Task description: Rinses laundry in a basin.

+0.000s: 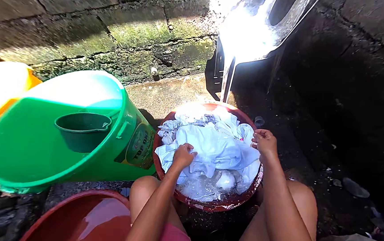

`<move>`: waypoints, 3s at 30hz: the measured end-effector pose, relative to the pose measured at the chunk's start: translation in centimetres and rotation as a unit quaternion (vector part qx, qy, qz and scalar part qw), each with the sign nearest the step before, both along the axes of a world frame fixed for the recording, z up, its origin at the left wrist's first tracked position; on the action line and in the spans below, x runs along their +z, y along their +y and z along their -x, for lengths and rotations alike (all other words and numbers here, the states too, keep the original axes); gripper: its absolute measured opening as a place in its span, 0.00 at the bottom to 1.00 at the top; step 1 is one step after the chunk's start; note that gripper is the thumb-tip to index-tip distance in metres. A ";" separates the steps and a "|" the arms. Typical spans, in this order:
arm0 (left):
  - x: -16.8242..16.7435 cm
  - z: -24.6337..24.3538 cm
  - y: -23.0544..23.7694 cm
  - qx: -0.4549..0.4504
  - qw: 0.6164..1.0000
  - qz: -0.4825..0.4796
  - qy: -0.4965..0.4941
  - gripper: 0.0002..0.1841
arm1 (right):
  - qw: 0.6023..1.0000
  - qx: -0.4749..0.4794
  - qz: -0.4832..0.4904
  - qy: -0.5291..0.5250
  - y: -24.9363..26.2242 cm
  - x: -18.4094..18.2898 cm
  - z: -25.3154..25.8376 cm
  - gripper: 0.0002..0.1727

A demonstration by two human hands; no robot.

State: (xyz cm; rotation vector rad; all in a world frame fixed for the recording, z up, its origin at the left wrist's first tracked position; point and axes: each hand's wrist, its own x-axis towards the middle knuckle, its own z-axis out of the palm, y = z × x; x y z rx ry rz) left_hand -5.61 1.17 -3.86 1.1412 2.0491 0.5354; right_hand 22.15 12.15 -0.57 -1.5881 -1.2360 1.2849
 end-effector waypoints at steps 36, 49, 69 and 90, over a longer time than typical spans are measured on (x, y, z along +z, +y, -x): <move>8.6 1.1 4.2 0.001 0.996 0.024 0.083 0.24 | 0.981 0.092 0.140 0.101 -1.8 -2.1 3.4 0.22; -1.3 -7.1 1.8 -0.046 0.992 0.009 -0.114 0.31 | 0.950 0.001 0.242 0.198 -1.7 -5.5 4.2 0.24; -0.9 -7.3 -3.1 0.236 0.740 -0.230 -0.586 0.08 | 0.875 -0.024 0.267 0.402 -2.5 -1.7 4.9 0.21; 7.0 -5.6 -2.6 0.162 0.876 -0.306 -0.336 0.19 | 0.955 0.152 0.010 0.255 -4.8 4.0 3.7 0.08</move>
